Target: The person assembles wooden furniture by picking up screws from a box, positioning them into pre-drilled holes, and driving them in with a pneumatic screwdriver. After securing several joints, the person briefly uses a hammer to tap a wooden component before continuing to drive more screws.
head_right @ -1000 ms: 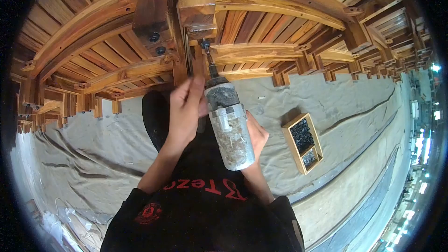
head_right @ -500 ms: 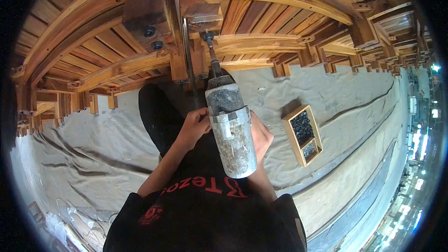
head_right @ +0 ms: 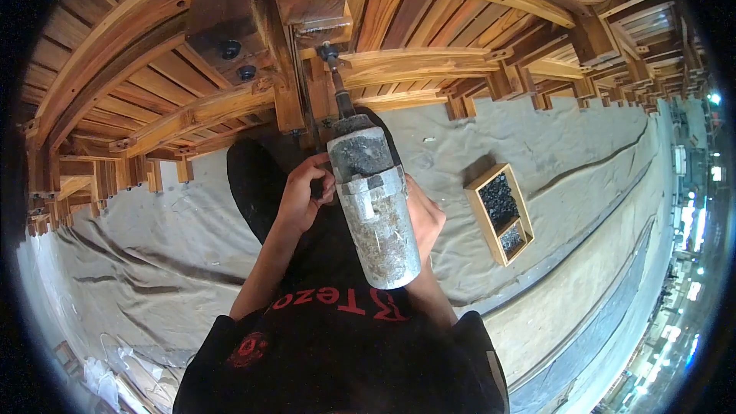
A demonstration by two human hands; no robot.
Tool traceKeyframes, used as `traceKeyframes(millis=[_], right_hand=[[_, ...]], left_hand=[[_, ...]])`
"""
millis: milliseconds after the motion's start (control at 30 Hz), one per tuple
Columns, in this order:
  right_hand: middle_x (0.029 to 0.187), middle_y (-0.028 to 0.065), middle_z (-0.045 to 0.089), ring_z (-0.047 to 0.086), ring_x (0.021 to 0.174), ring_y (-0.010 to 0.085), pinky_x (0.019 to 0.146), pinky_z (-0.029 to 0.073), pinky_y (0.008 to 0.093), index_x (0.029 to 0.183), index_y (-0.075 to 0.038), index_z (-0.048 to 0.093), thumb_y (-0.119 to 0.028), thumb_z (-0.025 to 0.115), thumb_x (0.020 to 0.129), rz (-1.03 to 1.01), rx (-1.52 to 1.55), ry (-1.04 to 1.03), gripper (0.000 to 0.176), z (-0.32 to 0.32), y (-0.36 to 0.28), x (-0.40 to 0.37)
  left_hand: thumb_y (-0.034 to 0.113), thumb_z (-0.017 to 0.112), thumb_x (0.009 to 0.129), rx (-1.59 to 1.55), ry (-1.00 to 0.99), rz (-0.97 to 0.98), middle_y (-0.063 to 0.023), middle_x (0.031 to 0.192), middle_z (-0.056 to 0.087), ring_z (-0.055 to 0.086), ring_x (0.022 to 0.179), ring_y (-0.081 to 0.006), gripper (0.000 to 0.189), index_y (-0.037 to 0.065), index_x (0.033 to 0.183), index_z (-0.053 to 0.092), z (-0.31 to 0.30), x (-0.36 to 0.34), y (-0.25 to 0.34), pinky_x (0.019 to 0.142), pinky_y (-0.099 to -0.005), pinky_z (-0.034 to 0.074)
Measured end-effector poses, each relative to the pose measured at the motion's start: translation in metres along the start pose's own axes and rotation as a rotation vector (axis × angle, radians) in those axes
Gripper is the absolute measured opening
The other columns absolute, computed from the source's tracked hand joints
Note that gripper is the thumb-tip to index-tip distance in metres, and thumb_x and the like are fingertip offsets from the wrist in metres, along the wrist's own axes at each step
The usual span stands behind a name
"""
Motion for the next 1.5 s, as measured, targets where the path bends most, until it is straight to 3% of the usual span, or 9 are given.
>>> traceKeyframes(millis=[367, 467, 667, 767, 867, 967, 1067, 1367, 1500], right_hand=[[0.075, 0.0136, 0.058, 0.060, 0.061, 0.0261, 0.056, 0.048, 0.0307, 0.086, 0.003, 0.061, -0.005, 0.069, 0.067, -0.018, 0.035, 0.044, 0.022, 0.001, -0.002, 0.011], [0.074, 0.0135, 0.057, 0.059, 0.061, 0.0265, 0.056, 0.047, 0.0303, 0.086, 0.002, 0.060, -0.004, 0.069, 0.067, 0.007, 0.064, 0.032, 0.021, 0.002, 0.001, 0.010], [0.074, 0.0142, 0.057, 0.059, 0.061, 0.0270, 0.057, 0.048, 0.0309, 0.085, 0.003, 0.060, -0.004, 0.069, 0.068, -0.036, -0.017, 0.016, 0.021, 0.004, -0.002, 0.008], [0.075, 0.0147, 0.058, 0.060, 0.061, 0.0280, 0.056, 0.048, 0.0315, 0.085, 0.003, 0.060, -0.005, 0.070, 0.067, 0.006, 0.022, 0.013, 0.022, 0.002, -0.001, 0.010], [0.075, 0.0150, 0.058, 0.060, 0.061, 0.0294, 0.055, 0.048, 0.0326, 0.086, 0.002, 0.060, -0.008, 0.071, 0.067, -0.048, 0.057, 0.074, 0.024, -0.001, -0.005, 0.013], [0.074, 0.0149, 0.058, 0.060, 0.060, 0.0304, 0.053, 0.048, 0.0335, 0.085, 0.001, 0.061, -0.011, 0.070, 0.068, -0.048, 0.112, 0.110, 0.023, -0.002, -0.007, 0.018], [0.074, 0.0149, 0.057, 0.059, 0.059, 0.0309, 0.053, 0.047, 0.0336, 0.086, 0.001, 0.061, -0.013, 0.069, 0.068, -0.023, 0.207, 0.109, 0.023, -0.002, -0.002, 0.017], [0.080, 0.0135, 0.061, 0.062, 0.064, 0.0316, 0.055, 0.050, 0.0347, 0.086, 0.000, 0.060, -0.015, 0.070, 0.065, -0.108, 0.193, 0.103, 0.027, -0.003, -0.005, 0.017], [0.082, 0.0126, 0.061, 0.062, 0.064, 0.0319, 0.055, 0.050, 0.0358, 0.086, 0.000, 0.059, -0.016, 0.069, 0.063, -0.106, 0.208, 0.088, 0.030, -0.002, -0.003, 0.014]], left_hand=[[0.000, 0.040, 0.074, -0.131, -0.197, -0.078, -0.0076, 0.069, 0.055, 0.047, 0.055, -0.0137, 0.045, -0.008, 0.115, 0.054, 0.004, 0.007, -0.012, 0.049, -0.0253, 0.035], [-0.001, 0.041, 0.072, -0.111, -0.150, -0.113, -0.0082, 0.072, 0.057, 0.048, 0.057, -0.0139, 0.045, -0.008, 0.114, 0.056, 0.002, 0.006, -0.012, 0.050, -0.0245, 0.036], [-0.003, 0.040, 0.075, -0.067, -0.170, -0.109, -0.0085, 0.076, 0.058, 0.051, 0.062, -0.0131, 0.042, -0.006, 0.114, 0.057, -0.005, 0.004, -0.017, 0.055, -0.0244, 0.042], [-0.005, 0.041, 0.079, -0.051, -0.182, -0.140, -0.0101, 0.082, 0.062, 0.052, 0.064, -0.0126, 0.039, -0.005, 0.114, 0.057, -0.010, 0.002, -0.025, 0.058, -0.0248, 0.043], [-0.006, 0.044, 0.081, 0.031, -0.068, -0.142, -0.0140, 0.092, 0.065, 0.052, 0.066, -0.0121, 0.036, -0.004, 0.115, 0.058, -0.010, -0.007, -0.025, 0.059, -0.0247, 0.043], [-0.004, 0.046, 0.085, 0.033, -0.139, -0.118, -0.0173, 0.101, 0.066, 0.052, 0.068, -0.0121, 0.033, -0.003, 0.115, 0.058, -0.005, -0.012, -0.022, 0.060, -0.0247, 0.042], [-0.002, 0.048, 0.087, 0.045, -0.185, -0.119, -0.0174, 0.106, 0.065, 0.052, 0.068, -0.0121, 0.031, -0.003, 0.116, 0.058, -0.006, -0.015, -0.023, 0.059, -0.0247, 0.041], [0.004, 0.051, 0.093, 0.124, -0.271, -0.044, -0.0084, 0.097, 0.063, 0.053, 0.071, -0.0120, 0.025, -0.001, 0.117, 0.057, -0.003, -0.023, -0.013, 0.060, -0.0248, 0.042], [0.003, 0.052, 0.091, 0.309, -0.252, -0.002, -0.0061, 0.093, 0.062, 0.054, 0.072, -0.0111, 0.025, 0.000, 0.116, 0.057, -0.012, -0.019, -0.015, 0.060, -0.0248, 0.043]])
Point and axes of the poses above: each hand's wrist, its own x-axis towards the middle knuckle, its own z-axis out of the palm, y = z × x, the point moved 9 cm from there along x, towards the middle knuckle
